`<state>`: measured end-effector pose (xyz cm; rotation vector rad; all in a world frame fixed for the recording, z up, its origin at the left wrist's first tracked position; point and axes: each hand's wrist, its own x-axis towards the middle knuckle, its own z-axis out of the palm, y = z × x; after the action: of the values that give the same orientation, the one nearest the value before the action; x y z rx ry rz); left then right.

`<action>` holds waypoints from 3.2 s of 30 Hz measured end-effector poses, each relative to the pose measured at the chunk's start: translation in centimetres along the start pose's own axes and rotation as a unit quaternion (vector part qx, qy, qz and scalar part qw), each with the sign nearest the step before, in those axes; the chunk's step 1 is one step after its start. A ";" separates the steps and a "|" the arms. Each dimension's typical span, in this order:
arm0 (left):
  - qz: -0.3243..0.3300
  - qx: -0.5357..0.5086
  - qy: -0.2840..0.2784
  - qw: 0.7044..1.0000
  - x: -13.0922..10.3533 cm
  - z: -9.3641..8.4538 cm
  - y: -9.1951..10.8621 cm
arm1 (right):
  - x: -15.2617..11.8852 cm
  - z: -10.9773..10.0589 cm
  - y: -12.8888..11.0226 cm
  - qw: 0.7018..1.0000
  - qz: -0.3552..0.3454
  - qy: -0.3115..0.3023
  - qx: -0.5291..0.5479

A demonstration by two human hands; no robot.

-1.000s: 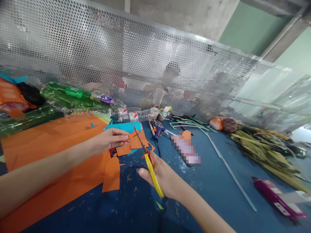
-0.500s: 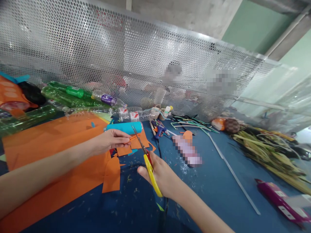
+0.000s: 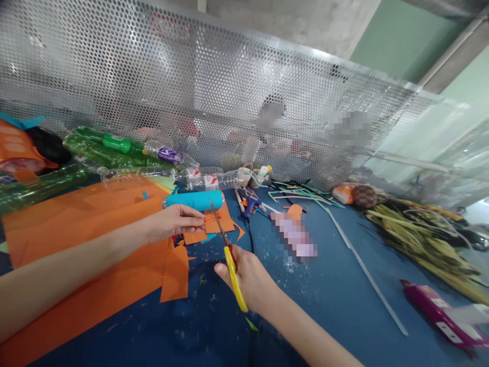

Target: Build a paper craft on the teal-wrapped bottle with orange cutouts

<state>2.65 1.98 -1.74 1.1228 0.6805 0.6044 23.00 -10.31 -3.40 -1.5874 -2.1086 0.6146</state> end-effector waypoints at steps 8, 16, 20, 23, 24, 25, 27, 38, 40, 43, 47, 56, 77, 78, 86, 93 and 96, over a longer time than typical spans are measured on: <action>-0.009 0.006 0.000 1.000 0.2 -0.3 -0.3 | 0.6 1.2 1.0 0.997 0.072 0.032 0.019; 0.033 0.109 0.039 0.993 1.0 -1.4 -1.3 | 5.2 -1.6 3.2 0.975 0.200 0.028 -0.093; 0.045 0.189 0.044 0.980 1.4 -2.1 -1.7 | 7.5 -2.1 3.0 0.965 0.194 0.033 -0.174; 0.068 0.236 0.029 0.969 1.7 -2.6 -1.9 | 8.2 -1.7 1.7 0.960 0.178 0.048 -0.211; 0.074 0.252 0.023 0.965 1.8 -2.8 -1.9 | 8.2 -1.6 1.2 0.959 0.171 0.057 -0.219; 0.081 0.269 0.018 0.959 1.9 -2.9 -1.9 | 8.1 -1.6 0.6 0.959 0.160 0.066 -0.224; 0.090 0.301 0.014 0.949 2.0 -3.2 -2.0 | 7.9 -1.5 -0.4 0.964 0.122 0.080 -0.222; 0.108 0.393 -0.044 0.912 1.4 -2.0 -2.2 | 7.1 0.7 0.7 0.994 -0.068 0.084 0.006; 0.117 0.435 -0.026 0.892 1.4 -1.9 -2.1 | 6.6 0.6 1.4 0.994 -0.059 0.090 0.017; 0.176 0.530 -0.009 0.830 0.8 -1.7 -1.3 | 5.9 0.3 2.5 0.993 -0.032 0.107 0.039; 0.212 0.645 -0.130 0.723 -1.6 -0.4 0.9 | 5.3 -0.1 3.2 0.992 -0.012 0.123 0.037; 0.146 0.718 -0.230 0.640 -4.2 0.9 1.1 | 5.0 -0.3 3.0 0.992 -0.020 0.122 0.036; 0.083 0.043 0.076 0.993 0.4 1.8 -4.5 | 4.4 0.4 1.5 0.959 -0.008 0.206 0.197; 0.084 0.047 0.059 0.994 0.2 2.0 -4.3 | 4.3 0.5 1.4 0.960 -0.013 0.209 0.186; 0.087 0.093 0.036 0.991 -1.0 2.7 -3.6 | 4.1 0.5 1.0 0.967 -0.027 0.198 0.156; 0.108 0.135 0.024 0.985 -0.7 2.6 -3.8 | 4.1 0.7 1.3 0.969 -0.048 0.192 0.147; 0.120 0.148 0.031 0.981 -0.8 2.5 -3.8 | 4.1 0.6 1.2 0.970 -0.057 0.190 0.144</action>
<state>4.37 -1.25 -4.46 1.4826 0.7086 0.7622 22.55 -6.14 -4.35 -1.2940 -1.7265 0.5029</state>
